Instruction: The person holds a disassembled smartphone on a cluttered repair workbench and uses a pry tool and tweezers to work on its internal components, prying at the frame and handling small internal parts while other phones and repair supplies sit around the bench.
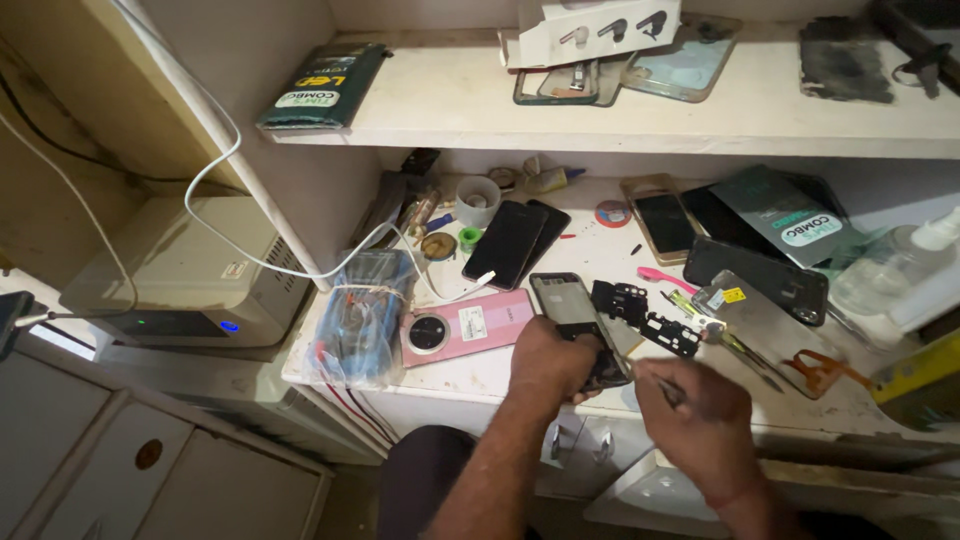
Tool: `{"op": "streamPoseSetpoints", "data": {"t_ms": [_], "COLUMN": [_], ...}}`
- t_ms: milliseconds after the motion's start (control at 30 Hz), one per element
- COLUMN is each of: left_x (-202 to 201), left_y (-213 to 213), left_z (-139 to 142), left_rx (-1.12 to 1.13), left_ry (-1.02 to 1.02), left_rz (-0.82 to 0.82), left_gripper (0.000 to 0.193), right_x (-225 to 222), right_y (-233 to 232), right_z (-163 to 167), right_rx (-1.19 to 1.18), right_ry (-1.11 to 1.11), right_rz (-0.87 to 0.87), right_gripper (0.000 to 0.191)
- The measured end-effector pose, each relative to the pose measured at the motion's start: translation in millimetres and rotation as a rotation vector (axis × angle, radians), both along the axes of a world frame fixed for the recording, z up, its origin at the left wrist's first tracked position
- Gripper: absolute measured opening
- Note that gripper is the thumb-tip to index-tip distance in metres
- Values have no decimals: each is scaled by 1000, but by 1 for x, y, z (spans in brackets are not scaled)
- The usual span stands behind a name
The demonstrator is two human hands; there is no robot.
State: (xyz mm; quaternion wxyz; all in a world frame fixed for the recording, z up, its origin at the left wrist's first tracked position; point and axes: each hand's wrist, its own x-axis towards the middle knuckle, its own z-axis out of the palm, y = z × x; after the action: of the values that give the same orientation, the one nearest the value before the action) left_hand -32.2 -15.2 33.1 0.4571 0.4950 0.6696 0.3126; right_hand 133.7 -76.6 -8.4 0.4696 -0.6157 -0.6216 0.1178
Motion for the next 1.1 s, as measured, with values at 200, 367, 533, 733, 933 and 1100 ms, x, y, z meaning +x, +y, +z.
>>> {"op": "streamPoseSetpoints", "data": {"t_ms": [200,367,533,733,933,1100], "left_x": [0,-2,-3,-2,-2,-2], "left_y": [0,0,-1,-2,-3,-1], "left_z": [0,1,6,7,6,7], "left_rx": [-91,-21,-70,-75,-55,-88], "left_ry": [-163,-181,-183,-196,-187,-237], "left_rz": [14,-16,11,31,-7,1], "left_gripper": [30,28,28,28,29,26], "right_x": [-3,-3,-8,-2,5,-8], "right_y": [-27,-11,25,3,11,56], "right_z": [6,4,1,0,-3,-5], "right_rx": [247,382,313,349,331,195], "right_ry": [-10,5,-67,-95,-76,9], "right_rz": [129,231,222,262,293,256], "right_gripper": [13,19,17,25,20,17]}}
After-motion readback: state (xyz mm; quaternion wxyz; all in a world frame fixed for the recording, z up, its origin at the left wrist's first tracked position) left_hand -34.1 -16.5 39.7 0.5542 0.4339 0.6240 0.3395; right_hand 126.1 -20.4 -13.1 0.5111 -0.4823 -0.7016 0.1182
